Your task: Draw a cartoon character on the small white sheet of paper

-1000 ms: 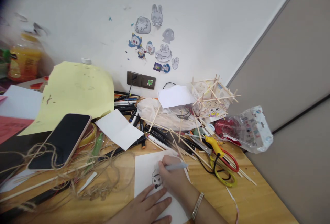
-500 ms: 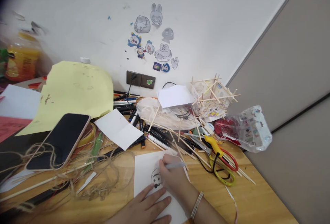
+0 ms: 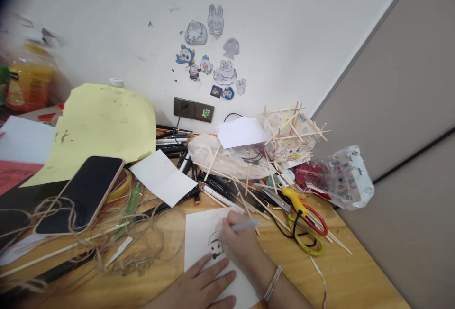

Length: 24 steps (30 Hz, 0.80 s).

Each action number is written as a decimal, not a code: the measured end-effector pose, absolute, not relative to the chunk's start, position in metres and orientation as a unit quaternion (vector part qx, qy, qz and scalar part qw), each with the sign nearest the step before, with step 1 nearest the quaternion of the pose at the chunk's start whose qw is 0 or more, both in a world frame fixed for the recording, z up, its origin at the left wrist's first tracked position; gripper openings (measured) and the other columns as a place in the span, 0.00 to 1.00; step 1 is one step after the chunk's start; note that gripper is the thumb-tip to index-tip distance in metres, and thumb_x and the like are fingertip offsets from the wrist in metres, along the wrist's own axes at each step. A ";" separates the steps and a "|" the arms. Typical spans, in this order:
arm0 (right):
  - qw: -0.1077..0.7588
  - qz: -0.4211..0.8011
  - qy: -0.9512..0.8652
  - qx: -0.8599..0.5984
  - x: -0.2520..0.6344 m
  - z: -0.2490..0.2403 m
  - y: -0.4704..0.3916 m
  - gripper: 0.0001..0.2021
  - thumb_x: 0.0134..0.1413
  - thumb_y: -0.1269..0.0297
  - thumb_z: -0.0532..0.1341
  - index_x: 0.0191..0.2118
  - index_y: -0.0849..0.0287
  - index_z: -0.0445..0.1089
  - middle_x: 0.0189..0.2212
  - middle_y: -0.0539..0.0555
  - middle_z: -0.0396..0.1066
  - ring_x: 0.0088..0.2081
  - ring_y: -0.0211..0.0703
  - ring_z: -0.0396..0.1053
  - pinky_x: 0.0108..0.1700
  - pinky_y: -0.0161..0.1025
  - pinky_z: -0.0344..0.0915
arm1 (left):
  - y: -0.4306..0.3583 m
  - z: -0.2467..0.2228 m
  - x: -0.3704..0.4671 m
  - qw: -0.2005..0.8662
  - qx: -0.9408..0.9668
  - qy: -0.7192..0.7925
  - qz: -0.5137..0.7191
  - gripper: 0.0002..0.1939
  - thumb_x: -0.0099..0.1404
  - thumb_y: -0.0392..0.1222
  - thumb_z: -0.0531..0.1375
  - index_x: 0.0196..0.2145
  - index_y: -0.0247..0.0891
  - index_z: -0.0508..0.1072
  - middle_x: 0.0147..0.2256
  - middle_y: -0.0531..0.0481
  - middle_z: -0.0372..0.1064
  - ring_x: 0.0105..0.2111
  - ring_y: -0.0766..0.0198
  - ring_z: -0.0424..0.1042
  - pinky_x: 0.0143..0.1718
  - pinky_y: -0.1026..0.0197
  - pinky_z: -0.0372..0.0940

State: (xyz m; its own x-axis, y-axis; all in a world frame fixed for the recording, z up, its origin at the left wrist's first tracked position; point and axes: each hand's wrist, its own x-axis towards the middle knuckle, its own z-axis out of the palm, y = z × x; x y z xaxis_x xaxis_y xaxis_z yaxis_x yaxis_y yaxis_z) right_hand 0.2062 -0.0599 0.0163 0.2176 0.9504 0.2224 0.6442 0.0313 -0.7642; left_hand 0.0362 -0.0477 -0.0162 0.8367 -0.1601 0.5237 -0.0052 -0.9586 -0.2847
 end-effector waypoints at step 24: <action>0.400 0.188 -0.588 -0.677 0.210 0.013 -0.061 0.18 0.53 0.55 0.50 0.17 0.54 0.48 0.14 0.45 0.52 0.21 0.38 0.54 0.27 0.37 0.53 | -0.051 -0.032 0.047 0.136 -0.909 0.004 -0.394 0.10 0.73 0.47 0.52 0.45 0.52 0.72 0.44 0.63 0.71 0.45 0.65 0.67 0.51 0.59 0.55</action>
State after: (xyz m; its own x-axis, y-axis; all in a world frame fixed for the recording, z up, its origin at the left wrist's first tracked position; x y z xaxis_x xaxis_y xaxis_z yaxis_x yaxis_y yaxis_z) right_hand 0.2100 -0.0614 0.0128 0.2388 0.9468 0.2159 0.6456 0.0113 -0.7636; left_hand 0.0470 -0.0508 -0.0322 0.6892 -0.1151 0.7154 0.0990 -0.9631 -0.2503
